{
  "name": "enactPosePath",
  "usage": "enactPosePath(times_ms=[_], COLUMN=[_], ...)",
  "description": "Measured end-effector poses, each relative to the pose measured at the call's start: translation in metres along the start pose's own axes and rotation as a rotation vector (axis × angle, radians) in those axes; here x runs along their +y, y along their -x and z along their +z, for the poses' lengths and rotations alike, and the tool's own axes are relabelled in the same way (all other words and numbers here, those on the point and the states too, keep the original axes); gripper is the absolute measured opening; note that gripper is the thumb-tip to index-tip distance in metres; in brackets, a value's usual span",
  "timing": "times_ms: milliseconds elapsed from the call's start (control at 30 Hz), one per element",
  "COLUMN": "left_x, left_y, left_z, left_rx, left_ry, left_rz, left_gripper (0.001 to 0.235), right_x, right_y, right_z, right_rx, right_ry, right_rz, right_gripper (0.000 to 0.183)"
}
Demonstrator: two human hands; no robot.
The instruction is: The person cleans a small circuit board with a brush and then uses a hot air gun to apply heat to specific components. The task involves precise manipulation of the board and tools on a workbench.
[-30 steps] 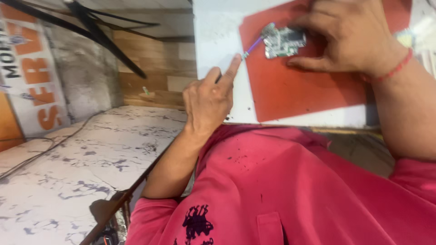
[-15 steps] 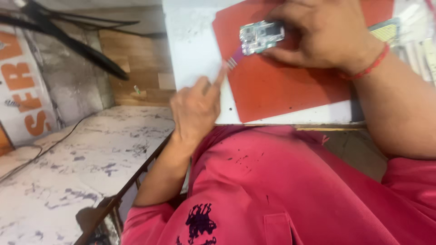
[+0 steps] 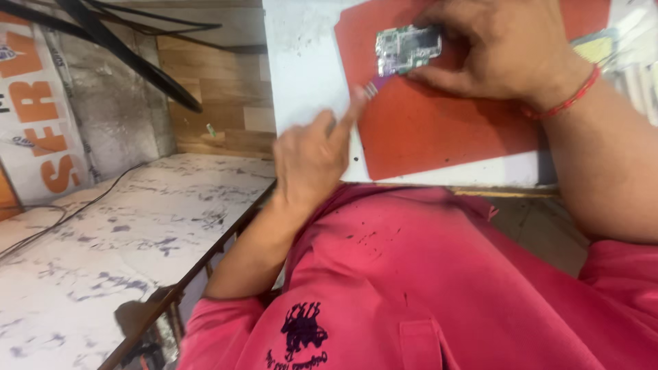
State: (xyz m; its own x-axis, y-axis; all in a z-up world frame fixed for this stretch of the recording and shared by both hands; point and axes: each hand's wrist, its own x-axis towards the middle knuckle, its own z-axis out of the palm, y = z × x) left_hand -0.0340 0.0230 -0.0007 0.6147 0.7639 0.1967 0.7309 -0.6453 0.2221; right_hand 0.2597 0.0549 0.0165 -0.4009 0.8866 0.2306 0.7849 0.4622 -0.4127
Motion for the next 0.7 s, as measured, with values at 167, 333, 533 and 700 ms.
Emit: enactPosePath(times_ms=[167,333,533,700], left_x=[-0.003,0.004,0.002,-0.001], left_y=[0.003,-0.002,-0.01,-0.005], left_z=[-0.001,-0.007,-0.005,-0.005], left_rx=[-0.022,-0.008,0.014,-0.014], left_ry=[0.015,-0.003,0.086,0.048], left_rz=[-0.053,-0.076,-0.036,0.005], left_gripper=[0.052,0.053,0.054,0.055], right_x=[0.004,0.006,0.006,0.001], right_y=[0.004,0.005,0.005,-0.001], right_z=[0.003,0.001,-0.002,-0.003], right_rx=[-0.014,0.007,0.062,0.021], right_ry=[-0.021,0.02,0.016,-0.024], right_rz=[0.022,-0.013,-0.052,-0.011], right_gripper=[0.041,0.042,0.039,0.043])
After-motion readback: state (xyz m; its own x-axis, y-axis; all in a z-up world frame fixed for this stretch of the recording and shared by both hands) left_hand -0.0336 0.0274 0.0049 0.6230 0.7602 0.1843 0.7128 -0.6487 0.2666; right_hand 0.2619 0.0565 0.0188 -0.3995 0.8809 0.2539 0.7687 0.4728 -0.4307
